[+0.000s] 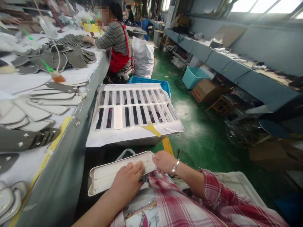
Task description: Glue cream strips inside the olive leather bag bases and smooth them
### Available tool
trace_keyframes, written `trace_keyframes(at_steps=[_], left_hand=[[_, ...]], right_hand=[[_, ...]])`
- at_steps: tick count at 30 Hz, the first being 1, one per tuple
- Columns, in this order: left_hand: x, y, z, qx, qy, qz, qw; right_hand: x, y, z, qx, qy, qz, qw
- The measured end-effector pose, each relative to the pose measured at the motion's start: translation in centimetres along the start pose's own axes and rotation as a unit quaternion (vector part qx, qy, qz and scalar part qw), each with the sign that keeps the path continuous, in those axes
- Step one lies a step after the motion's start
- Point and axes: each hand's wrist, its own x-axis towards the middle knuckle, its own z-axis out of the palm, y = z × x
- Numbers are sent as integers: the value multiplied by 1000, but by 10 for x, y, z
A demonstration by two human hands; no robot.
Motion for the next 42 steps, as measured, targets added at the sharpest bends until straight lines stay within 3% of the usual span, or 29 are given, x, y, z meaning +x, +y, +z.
trace_keyframes(at_steps=[3,7,8,10,13,18,22,24,26,28,31,35,38,42], left_hand=[[-1,-2,2,-3,3,5,1000],[0,-6,5,-15,15,9,1000],[1,-7,6,-19,17,9,1000],[1,-10,7,-26,20,11,999],[2,-14,9,-32,25,17,999],[9,-10,3,-44,15,12,999],[-8,-16,-16,-178,12,13,984],[-32,-34,-22,-316,78,-51,944],[-64,-60,-21,-427,206,-178,862],[-95,-86,-11,-485,283,-293,774],[-120,-110,13,-572,203,-351,713],[-111,-114,34,-672,127,-312,659],[-102,-115,36,-682,107,-291,663],[-105,-129,25,-611,71,-279,737]], right_hand=[[2,14,1,160,-7,43,986],[12,43,6,443,-104,36,890],[15,50,8,485,-120,28,866],[21,58,11,512,-131,11,849],[27,57,14,501,-122,10,856],[26,28,1,364,-69,80,925],[20,13,-15,295,-107,102,944],[19,15,-21,283,-143,98,943],[24,21,-25,283,-169,87,940],[33,28,-27,283,-197,78,935],[44,34,-29,273,-244,78,928],[51,33,-31,270,-273,92,919],[53,29,-31,264,-278,101,918],[49,27,-32,261,-244,85,930]])
